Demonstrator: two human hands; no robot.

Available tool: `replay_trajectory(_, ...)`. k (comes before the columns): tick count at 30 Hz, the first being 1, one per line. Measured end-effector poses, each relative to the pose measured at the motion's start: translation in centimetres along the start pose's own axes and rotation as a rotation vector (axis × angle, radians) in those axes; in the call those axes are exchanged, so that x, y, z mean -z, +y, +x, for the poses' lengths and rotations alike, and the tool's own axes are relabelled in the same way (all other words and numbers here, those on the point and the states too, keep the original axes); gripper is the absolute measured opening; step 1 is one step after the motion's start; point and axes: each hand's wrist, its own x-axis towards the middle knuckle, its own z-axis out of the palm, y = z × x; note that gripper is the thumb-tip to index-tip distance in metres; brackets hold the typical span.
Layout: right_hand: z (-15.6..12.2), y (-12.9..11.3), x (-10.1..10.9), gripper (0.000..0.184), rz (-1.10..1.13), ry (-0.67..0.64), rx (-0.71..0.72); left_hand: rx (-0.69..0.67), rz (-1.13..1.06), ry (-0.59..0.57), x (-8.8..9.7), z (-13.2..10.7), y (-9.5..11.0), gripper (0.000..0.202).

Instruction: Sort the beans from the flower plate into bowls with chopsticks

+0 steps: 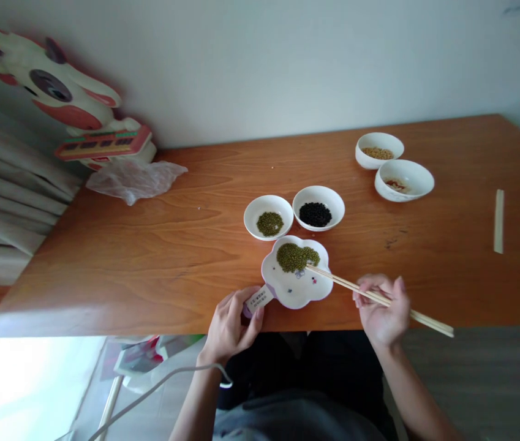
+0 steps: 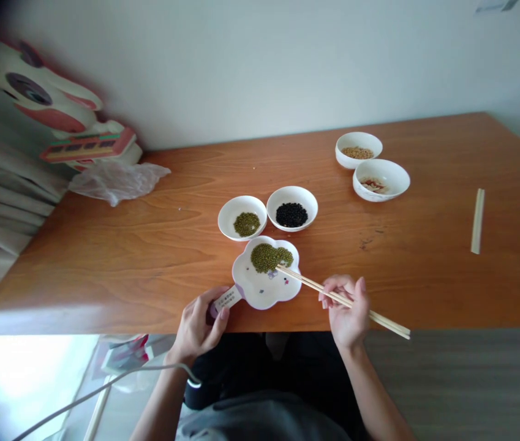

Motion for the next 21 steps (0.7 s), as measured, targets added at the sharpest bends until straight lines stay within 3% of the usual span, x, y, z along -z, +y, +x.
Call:
replay_trajectory(5,-2.4,-3.1,1.3,0.068,-0.400,-0.046,0.186,-0.034,-0.007,-0.024,0.2,-0.2,0.0,0.040)
replay_trajectory(9,-3.8,-4.8,0.8,0.063,-0.717,-0.192,0.261,-0.068,-0.026,-0.064,0.4,-0.1,0.0,0.042)
replay_trajectory(14,-3.7,-5.2,-0.8,0.053,-0.791,-0.277,0.385,-0.125,-0.027,-0.103,0.5,0.0,0.1,0.047)
replay_trajectory(21,-3.3,-5.6,-0.7,0.046,-0.879,-0.287,0.377,-0.161,-0.010,-0.115,0.3,0.0,0.3,0.049)
